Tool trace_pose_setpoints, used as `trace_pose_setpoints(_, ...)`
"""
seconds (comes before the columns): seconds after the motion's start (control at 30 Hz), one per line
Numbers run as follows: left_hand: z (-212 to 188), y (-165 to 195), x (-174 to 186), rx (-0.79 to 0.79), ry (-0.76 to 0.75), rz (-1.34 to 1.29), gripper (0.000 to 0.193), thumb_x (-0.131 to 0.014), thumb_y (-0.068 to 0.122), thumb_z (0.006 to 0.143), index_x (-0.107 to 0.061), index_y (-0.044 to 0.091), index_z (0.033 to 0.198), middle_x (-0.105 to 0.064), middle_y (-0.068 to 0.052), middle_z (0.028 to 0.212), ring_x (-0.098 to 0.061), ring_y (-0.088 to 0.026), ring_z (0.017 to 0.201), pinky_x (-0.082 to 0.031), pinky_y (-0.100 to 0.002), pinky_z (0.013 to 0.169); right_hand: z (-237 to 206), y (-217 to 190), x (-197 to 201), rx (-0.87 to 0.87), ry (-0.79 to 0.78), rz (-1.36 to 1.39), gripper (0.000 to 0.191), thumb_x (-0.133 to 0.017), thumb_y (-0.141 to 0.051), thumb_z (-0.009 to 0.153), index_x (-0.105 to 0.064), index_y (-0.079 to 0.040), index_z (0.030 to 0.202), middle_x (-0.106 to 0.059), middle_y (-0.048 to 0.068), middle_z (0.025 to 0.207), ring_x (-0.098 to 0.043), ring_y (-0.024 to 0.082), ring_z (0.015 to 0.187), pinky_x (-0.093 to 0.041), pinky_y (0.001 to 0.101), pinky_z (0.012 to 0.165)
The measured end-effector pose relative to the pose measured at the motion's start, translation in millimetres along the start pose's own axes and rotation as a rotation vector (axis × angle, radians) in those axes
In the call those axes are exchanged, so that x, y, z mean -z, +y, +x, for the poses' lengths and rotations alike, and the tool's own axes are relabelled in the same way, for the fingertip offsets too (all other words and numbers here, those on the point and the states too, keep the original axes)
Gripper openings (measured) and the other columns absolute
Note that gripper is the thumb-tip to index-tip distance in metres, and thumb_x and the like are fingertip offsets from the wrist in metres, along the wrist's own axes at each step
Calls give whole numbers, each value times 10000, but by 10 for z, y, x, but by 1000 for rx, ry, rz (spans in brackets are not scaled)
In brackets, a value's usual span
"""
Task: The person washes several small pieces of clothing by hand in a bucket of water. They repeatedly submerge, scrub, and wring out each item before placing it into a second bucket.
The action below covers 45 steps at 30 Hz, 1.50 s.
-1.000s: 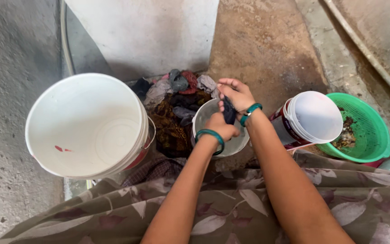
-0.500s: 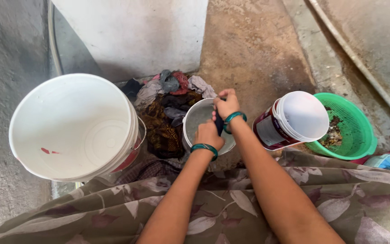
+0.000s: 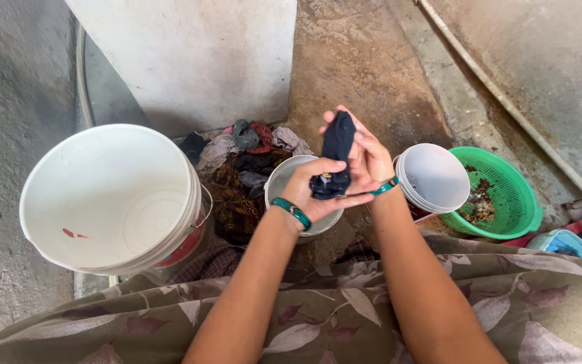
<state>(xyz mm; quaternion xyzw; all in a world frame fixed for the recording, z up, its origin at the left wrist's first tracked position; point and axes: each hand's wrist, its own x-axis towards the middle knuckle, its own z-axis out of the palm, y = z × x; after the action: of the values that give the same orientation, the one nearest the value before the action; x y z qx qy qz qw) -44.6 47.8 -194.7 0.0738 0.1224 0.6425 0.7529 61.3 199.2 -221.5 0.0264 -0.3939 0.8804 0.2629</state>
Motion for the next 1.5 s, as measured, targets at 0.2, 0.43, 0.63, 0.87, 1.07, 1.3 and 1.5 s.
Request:
trace_pose_setpoints(0.2,132,-255,-138,-11,-354,-222,338,-589,50,838,-585,-105,1138,-598,-341,1378,-517,-503,1359,-372,-601,1197,87,74,18,61,-249,227,392,-623,-243,1042,-500,-48,1358,-551,106,1247,-519,236,1222,-468,349,1089)
trace_pose_setpoints(0.43,139,-192,-90,82,-382,-150,253,-618,-18,956,-580,3,1205,-646,-140,1130,-614,-176,945,-514,-291,838,290,-186,-294,15,-174,270,242,-647,-86,902,-515,-89,1105,-607,116,1387,-530,73,819,-480,198,731)
trace_pose_setpoints(0.63,168,-39,77,135,-275,26,275,-743,213,994,-563,19,1069,-585,-56,847,-543,-106,693,-414,-234,579,395,-359,-581,-228,133,7,254,-665,-223,1014,-537,-89,1187,-523,3,775,-465,67,584,-400,209,494)
trace_pose_setpoints(0.87,427,-174,434,-43,459,942,482,-902,130,663,-585,-45,980,-658,-119,801,-618,-194,676,-434,-313,551,480,-103,-542,-385,401,-405,146,-646,-163,989,-550,-92,1074,-499,-33,626,-431,61,459,-336,228,383)
trace_pose_setpoints(1.07,466,-418,856,-236,941,1443,704,-885,287,667,-479,-18,1154,-715,-285,996,-712,-451,972,-571,-474,861,420,637,-81,-279,668,-945,200,-665,-109,926,-511,-87,1052,-565,86,651,-475,244,445,-370,408,379)
trace_pose_setpoints(1.3,296,-484,980,-112,941,1564,689,-798,281,807,-358,0,1258,-699,-306,1024,-680,-498,988,-549,-563,842,221,1020,8,-69,811,-1605,235,-658,-124,896,-499,-94,1066,-688,202,885,-681,453,832,-521,534,766)
trace_pose_setpoints(1.5,220,-380,688,-212,951,1576,697,-773,299,860,-303,111,1340,-717,-301,970,-672,-520,955,-532,-602,810,360,862,-155,23,777,-1625,249,-629,-107,912,-519,-125,1135,-712,214,900,-686,460,867,-528,548,777)
